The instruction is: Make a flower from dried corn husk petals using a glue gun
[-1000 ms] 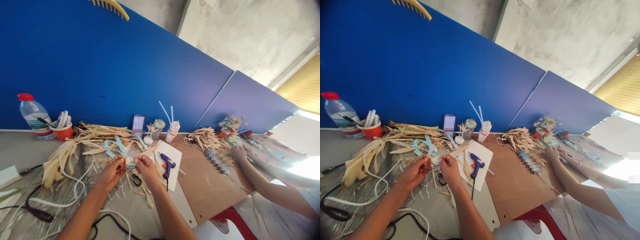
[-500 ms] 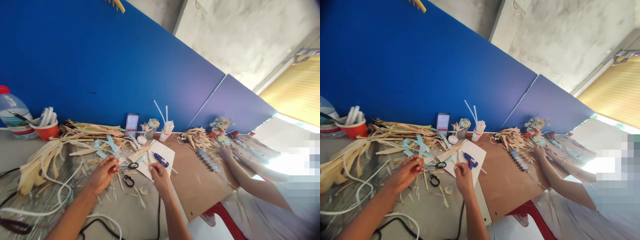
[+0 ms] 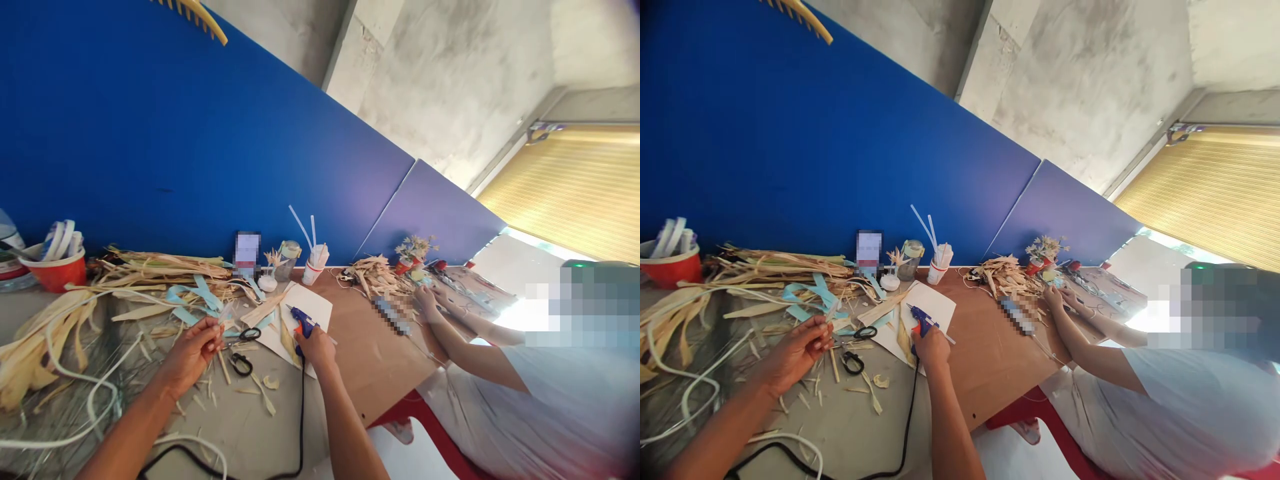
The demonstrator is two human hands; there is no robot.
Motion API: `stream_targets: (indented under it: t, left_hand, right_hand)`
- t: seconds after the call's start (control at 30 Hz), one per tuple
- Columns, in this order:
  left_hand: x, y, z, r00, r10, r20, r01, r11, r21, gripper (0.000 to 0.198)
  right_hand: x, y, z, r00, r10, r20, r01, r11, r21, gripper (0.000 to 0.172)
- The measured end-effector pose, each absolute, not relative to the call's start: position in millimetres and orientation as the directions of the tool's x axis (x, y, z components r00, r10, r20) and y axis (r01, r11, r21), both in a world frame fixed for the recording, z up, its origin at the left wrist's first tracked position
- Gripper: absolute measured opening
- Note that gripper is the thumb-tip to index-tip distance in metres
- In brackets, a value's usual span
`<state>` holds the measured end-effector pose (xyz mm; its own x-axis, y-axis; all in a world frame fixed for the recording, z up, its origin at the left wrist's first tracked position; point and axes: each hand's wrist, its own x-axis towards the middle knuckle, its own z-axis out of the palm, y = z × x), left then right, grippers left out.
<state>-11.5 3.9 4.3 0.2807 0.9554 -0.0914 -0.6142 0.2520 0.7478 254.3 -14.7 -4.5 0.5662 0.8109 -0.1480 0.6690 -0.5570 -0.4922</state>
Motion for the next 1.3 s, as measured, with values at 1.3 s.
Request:
stream_targets:
  t: [1.3]
  left_hand:
    - [-29.0,8.3,-3.3,0.210,0.972,-0.106,-0.476,0.197,0.857,0.017]
  right_hand:
    - [199.5,-15.7,30.0,-0.380,0.916,0.126,-0.152,0.072,-0.986,0.043]
